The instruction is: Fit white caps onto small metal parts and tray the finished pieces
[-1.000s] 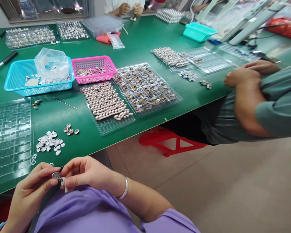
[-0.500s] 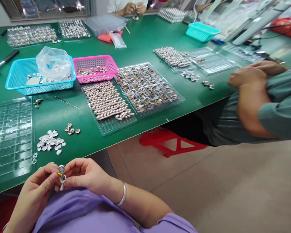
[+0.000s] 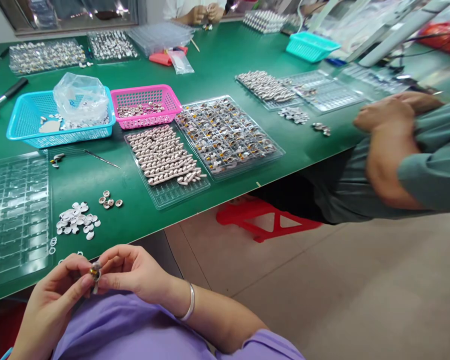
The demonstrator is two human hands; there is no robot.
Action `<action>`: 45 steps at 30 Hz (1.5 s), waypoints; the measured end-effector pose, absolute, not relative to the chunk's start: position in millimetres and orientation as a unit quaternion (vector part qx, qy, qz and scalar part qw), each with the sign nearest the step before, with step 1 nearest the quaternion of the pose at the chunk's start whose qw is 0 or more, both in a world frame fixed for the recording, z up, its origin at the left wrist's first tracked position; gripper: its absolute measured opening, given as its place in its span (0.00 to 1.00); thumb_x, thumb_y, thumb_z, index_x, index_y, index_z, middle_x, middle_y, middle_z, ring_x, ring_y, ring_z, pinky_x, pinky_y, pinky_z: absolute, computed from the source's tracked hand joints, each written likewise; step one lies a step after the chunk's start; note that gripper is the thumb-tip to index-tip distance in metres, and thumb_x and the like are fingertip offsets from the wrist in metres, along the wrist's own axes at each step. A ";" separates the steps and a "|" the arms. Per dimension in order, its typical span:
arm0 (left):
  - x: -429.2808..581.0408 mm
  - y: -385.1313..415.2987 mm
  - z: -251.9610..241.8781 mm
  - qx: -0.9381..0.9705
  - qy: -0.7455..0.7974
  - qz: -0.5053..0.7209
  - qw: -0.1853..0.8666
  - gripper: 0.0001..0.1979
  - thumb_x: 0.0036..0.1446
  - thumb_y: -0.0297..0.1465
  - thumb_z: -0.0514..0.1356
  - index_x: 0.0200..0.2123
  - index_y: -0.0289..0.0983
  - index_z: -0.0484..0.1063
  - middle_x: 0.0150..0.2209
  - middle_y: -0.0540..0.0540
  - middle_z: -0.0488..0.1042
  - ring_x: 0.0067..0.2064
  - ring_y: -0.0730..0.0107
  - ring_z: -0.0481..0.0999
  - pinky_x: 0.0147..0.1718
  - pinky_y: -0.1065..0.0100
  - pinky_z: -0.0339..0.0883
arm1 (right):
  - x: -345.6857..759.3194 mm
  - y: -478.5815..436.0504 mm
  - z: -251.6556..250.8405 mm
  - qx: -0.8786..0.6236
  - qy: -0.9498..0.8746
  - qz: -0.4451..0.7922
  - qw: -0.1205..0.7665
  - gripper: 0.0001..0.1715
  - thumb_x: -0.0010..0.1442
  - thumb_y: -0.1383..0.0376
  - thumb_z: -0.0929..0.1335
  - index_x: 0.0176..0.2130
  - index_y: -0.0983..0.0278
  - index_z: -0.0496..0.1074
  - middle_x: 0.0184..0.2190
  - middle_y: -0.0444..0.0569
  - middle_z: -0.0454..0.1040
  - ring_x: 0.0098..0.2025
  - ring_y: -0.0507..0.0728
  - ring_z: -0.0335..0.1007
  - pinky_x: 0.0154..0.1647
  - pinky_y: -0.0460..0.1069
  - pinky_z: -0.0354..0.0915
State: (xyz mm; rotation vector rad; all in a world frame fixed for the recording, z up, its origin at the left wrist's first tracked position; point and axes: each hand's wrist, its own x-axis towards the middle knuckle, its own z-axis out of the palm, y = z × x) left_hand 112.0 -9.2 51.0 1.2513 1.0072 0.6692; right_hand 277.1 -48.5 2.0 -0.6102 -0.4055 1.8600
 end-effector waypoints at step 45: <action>110.8 -1.5 55.3 0.423 0.481 0.260 0.722 0.14 0.45 0.38 0.73 0.22 0.37 0.74 0.23 0.53 0.69 0.25 0.77 0.66 0.26 0.75 0.60 | 274.4 -48.4 -1.7 -0.207 -0.161 0.785 0.561 0.17 0.47 0.70 0.80 0.37 0.66 0.75 0.32 0.44 0.81 0.32 0.48 0.79 0.38 0.43 0.74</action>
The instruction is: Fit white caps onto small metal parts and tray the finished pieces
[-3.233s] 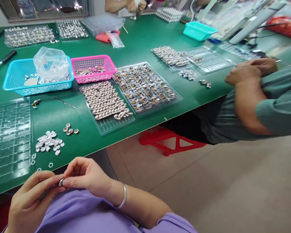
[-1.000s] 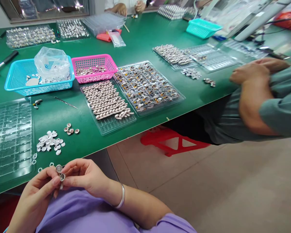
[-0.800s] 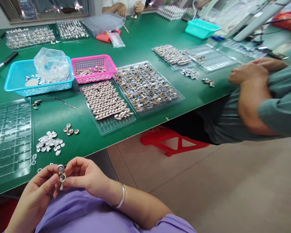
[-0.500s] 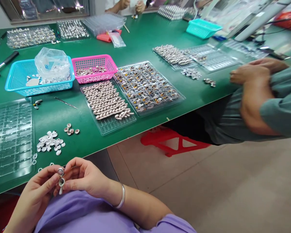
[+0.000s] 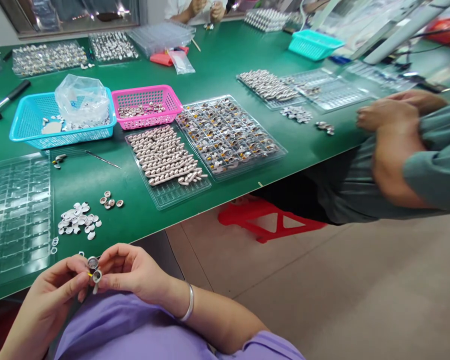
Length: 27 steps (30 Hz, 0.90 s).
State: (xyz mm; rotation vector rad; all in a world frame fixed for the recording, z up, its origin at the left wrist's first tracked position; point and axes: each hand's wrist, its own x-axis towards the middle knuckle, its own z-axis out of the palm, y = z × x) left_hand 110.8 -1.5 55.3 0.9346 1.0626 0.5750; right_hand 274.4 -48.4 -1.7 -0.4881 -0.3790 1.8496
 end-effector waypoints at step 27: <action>120.0 -5.5 60.9 0.360 0.490 0.178 0.773 0.14 0.45 0.38 0.72 0.28 0.37 0.74 0.21 0.54 0.68 0.21 0.81 0.62 0.21 0.78 0.57 | 284.7 -48.6 9.3 -0.301 -0.259 0.753 0.524 0.21 0.46 0.63 0.80 0.35 0.66 0.70 0.30 0.43 0.77 0.31 0.49 0.76 0.37 0.44 0.71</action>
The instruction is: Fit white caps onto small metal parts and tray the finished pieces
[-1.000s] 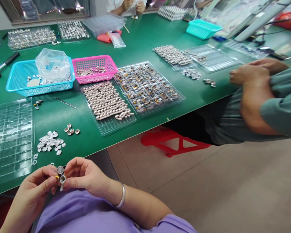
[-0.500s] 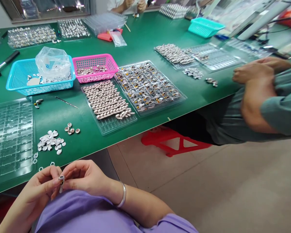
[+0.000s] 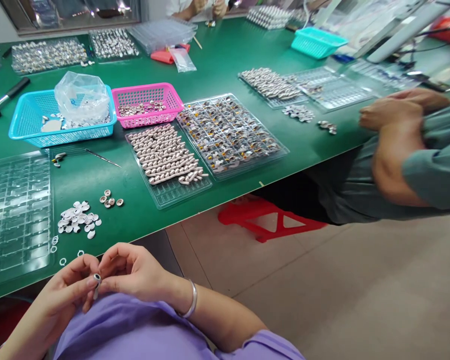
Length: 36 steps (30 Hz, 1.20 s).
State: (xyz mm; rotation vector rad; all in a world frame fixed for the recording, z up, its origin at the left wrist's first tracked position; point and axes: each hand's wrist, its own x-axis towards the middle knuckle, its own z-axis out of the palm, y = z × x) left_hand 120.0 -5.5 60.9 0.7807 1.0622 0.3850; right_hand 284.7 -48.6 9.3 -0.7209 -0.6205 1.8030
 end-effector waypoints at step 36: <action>111.2 -15.8 52.9 0.715 0.511 0.316 0.357 0.12 0.43 0.28 0.71 0.34 0.47 0.84 0.32 0.50 0.84 0.28 0.65 0.81 0.35 0.72 0.72 | 282.5 -55.9 12.9 -0.485 -0.641 0.305 0.511 0.09 0.61 0.69 0.67 0.43 0.62 0.72 0.38 0.52 0.79 0.39 0.55 0.76 0.44 0.47 0.73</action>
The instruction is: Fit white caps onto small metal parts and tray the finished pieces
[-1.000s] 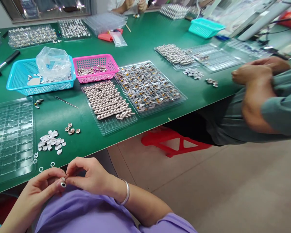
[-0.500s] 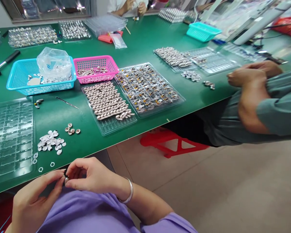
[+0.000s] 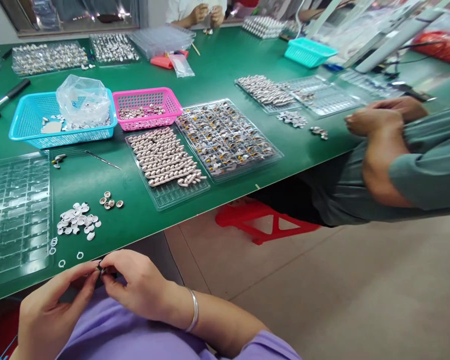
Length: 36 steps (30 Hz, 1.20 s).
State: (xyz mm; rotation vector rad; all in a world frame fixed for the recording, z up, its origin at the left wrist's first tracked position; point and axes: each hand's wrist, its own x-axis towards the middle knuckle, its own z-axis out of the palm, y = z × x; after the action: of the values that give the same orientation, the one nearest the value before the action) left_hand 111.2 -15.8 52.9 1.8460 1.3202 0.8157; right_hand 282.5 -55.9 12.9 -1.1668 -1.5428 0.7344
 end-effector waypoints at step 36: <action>119.4 -12.6 42.9 0.504 0.449 0.208 0.708 0.23 0.54 0.51 0.62 0.25 0.35 0.73 0.20 0.51 0.72 0.22 0.73 0.73 0.22 0.74 0.70 | 283.2 -53.9 7.6 -0.419 -0.575 0.317 0.627 0.09 0.59 0.73 0.71 0.41 0.64 0.76 0.38 0.52 0.81 0.41 0.54 0.80 0.45 0.47 0.76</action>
State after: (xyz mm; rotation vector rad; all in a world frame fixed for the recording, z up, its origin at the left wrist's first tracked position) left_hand 119.4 -12.6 42.9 1.1193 0.9960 0.4617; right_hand 283.2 -53.9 7.6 -0.9617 -1.3176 0.7256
